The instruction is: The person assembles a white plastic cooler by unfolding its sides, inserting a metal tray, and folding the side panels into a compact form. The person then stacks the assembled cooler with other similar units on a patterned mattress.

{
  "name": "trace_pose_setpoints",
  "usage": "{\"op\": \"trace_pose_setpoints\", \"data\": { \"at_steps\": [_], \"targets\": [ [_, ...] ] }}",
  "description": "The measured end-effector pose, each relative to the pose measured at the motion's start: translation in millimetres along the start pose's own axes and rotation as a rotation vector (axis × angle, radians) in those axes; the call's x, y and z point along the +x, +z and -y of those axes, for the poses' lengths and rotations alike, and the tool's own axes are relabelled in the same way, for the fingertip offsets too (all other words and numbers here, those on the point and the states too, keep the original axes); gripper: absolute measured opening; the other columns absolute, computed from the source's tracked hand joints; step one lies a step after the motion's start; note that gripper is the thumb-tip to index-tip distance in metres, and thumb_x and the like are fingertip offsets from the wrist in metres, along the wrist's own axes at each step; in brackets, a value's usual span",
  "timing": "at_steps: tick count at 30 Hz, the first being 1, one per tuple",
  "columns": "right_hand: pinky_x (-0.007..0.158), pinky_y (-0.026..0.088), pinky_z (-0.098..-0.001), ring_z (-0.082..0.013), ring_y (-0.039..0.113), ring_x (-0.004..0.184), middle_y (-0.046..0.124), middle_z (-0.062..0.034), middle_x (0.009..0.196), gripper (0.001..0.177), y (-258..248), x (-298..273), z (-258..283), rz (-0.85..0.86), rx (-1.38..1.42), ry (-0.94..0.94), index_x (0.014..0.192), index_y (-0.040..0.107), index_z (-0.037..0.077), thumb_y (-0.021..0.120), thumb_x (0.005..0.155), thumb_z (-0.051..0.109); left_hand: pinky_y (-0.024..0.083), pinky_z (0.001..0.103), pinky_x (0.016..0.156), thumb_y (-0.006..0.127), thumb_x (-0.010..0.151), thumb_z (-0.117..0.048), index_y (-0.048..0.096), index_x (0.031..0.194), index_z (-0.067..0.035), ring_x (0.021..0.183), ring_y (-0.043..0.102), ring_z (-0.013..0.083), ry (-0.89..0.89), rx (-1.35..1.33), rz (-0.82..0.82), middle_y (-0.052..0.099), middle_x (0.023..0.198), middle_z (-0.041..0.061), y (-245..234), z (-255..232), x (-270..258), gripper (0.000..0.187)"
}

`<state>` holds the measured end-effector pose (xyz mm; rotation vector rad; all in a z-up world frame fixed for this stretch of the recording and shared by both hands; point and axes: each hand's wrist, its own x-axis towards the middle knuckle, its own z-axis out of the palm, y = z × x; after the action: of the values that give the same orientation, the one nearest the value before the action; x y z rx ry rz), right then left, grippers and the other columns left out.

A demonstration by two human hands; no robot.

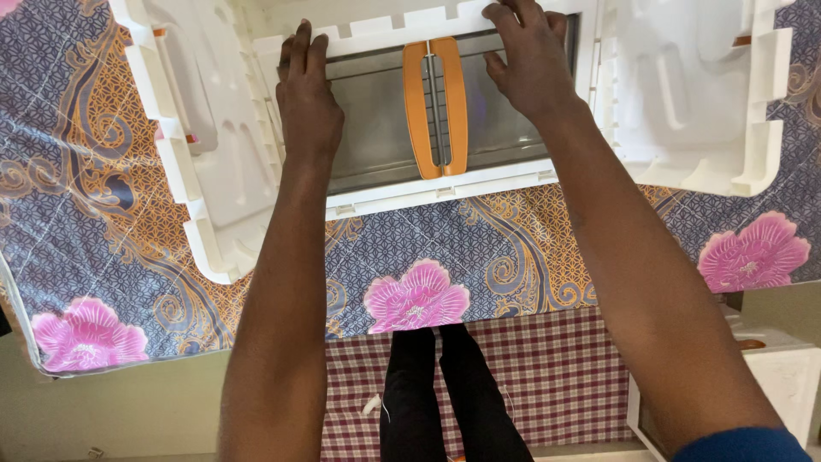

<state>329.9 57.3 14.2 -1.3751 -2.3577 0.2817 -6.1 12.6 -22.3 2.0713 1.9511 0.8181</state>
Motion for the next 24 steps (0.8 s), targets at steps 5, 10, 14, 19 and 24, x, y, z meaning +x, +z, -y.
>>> {"op": "trace_pose_setpoints", "data": {
  "at_steps": [5, 10, 14, 19, 24],
  "targets": [
    [0.108, 0.035, -0.0478, -0.0284, 0.057, 0.129, 0.053, -0.0118, 0.147, 0.056, 8, 4, -1, 0.039, 0.041, 0.039, 0.14, 0.059, 0.008, 0.082, 0.088, 0.007, 0.05, 0.051, 0.113, 0.051, 0.084, 0.02, 0.059, 0.139, 0.0, 0.145, 0.044, 0.0432, 0.002, 0.004, 0.028, 0.047, 0.157, 0.019, 6, 6, 4, 0.059],
    [0.11, 0.034, -0.0484, -0.0277, 0.057, 0.128, 0.052, -0.0118, 0.149, 0.057, 16, 6, -6, 0.068, 0.025, 0.057, 0.14, 0.059, 0.008, 0.082, 0.089, 0.008, 0.051, 0.051, 0.111, 0.049, 0.08, 0.021, 0.059, 0.138, -0.001, 0.145, 0.045, 0.0411, -0.012, 0.007, 0.066, 0.048, 0.157, 0.018, 12, 12, 5, 0.063],
    [0.112, 0.033, -0.0494, -0.0267, 0.055, 0.131, 0.052, -0.0109, 0.149, 0.057, 20, 5, -11, 0.09, 0.044, 0.065, 0.141, 0.058, 0.008, 0.082, 0.089, 0.01, 0.052, 0.051, 0.106, 0.05, 0.082, 0.021, 0.059, 0.139, -0.001, 0.145, 0.044, 0.0413, -0.028, 0.024, 0.088, 0.048, 0.157, 0.017, 16, 12, 5, 0.062],
    [0.11, 0.031, -0.0522, -0.0269, 0.053, 0.135, 0.051, -0.0114, 0.149, 0.057, 26, 6, -13, 0.116, 0.044, 0.08, 0.141, 0.057, 0.008, 0.081, 0.089, 0.011, 0.051, 0.053, 0.107, 0.053, 0.082, 0.018, 0.059, 0.139, -0.001, 0.143, 0.044, 0.0413, 0.004, 0.04, 0.074, 0.048, 0.157, 0.017, 17, 14, 5, 0.06],
    [0.11, 0.031, -0.0525, -0.027, 0.052, 0.135, 0.05, -0.0113, 0.15, 0.057, 34, 5, -18, 0.134, 0.044, 0.096, 0.143, 0.057, 0.008, 0.079, 0.09, 0.012, 0.052, 0.051, 0.106, 0.051, 0.082, 0.02, 0.059, 0.137, 0.0, 0.143, 0.047, 0.0409, -0.026, 0.009, 0.119, 0.049, 0.156, 0.019, 21, 18, 5, 0.059]
  ]
}}
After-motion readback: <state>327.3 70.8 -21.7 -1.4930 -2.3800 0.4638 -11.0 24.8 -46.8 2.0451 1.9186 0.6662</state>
